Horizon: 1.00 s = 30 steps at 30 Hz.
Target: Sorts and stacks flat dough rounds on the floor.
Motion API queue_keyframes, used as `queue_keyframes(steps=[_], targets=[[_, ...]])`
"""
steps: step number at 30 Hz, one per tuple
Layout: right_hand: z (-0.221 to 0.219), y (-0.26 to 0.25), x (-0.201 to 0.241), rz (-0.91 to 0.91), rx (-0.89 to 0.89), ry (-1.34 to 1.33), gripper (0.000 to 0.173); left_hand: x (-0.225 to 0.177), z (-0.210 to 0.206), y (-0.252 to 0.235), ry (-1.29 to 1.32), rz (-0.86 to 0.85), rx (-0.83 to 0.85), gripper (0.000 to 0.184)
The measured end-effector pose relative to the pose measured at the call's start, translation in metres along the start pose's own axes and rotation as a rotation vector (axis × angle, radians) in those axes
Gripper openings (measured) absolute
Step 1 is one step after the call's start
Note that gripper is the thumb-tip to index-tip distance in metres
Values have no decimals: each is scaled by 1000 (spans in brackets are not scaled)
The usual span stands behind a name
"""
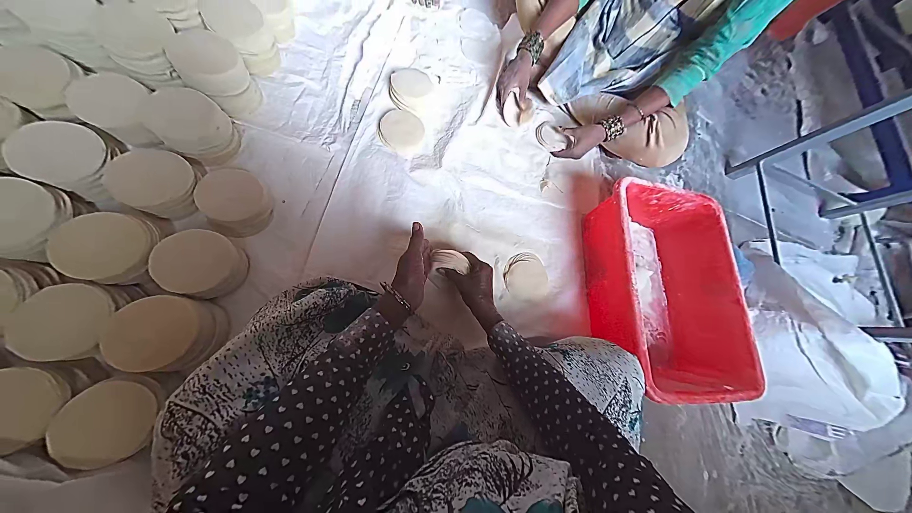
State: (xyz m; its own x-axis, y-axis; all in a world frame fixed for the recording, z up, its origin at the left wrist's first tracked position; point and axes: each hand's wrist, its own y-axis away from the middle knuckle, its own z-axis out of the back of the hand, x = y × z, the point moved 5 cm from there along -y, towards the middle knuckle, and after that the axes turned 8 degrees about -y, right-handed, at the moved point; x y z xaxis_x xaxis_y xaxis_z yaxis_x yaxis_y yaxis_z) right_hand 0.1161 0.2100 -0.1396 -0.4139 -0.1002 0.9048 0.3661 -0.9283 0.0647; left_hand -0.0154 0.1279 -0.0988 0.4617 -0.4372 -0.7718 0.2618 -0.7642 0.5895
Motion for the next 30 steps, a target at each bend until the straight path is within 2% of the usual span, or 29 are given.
queue_keyframes(steps=[3, 5, 7, 9, 11, 13, 16, 19, 21, 23, 26, 28, 30], targets=[[9, 15, 13, 71, -43, -193, 41, -4, 3, 1, 15, -20, -15, 81], [9, 16, 6, -2, -22, -85, 48, -1, 0, 1, -4, -9, 3, 82], [7, 8, 5, -47, 9, 13, 38, -1, -2, 3, -13, -14, 18, 82], [10, 9, 10, 56, -21, -81, 33, -2, 1, 2, 3, -23, 7, 81], [13, 16, 11, 105, -46, -136, 40, -2, 2, 1, 8, -19, 2, 81], [12, 17, 4, -8, 3, -9, 45, -1, -1, 3, -10, -6, 15, 81], [10, 12, 8, 25, 27, 48, 29, 0, -1, -1, -12, -6, -5, 79], [15, 14, 10, 111, -37, -79, 39, 5, 4, -20, 8, -23, -38, 81], [13, 16, 1, 17, 7, 9, 51, 9, 1, -20, 6, 0, -31, 81], [9, 10, 2, -4, 39, 81, 41, 5, -2, -10, -5, -5, -9, 81], [12, 14, 6, 66, -16, -50, 33, 3, 3, -8, -24, -26, -25, 82], [13, 12, 3, 38, -2, -38, 42, 2, 2, -11, -45, -20, -30, 82], [7, 5, -3, -51, 74, 104, 49, 5, -1, -9, -50, -1, -17, 82]])
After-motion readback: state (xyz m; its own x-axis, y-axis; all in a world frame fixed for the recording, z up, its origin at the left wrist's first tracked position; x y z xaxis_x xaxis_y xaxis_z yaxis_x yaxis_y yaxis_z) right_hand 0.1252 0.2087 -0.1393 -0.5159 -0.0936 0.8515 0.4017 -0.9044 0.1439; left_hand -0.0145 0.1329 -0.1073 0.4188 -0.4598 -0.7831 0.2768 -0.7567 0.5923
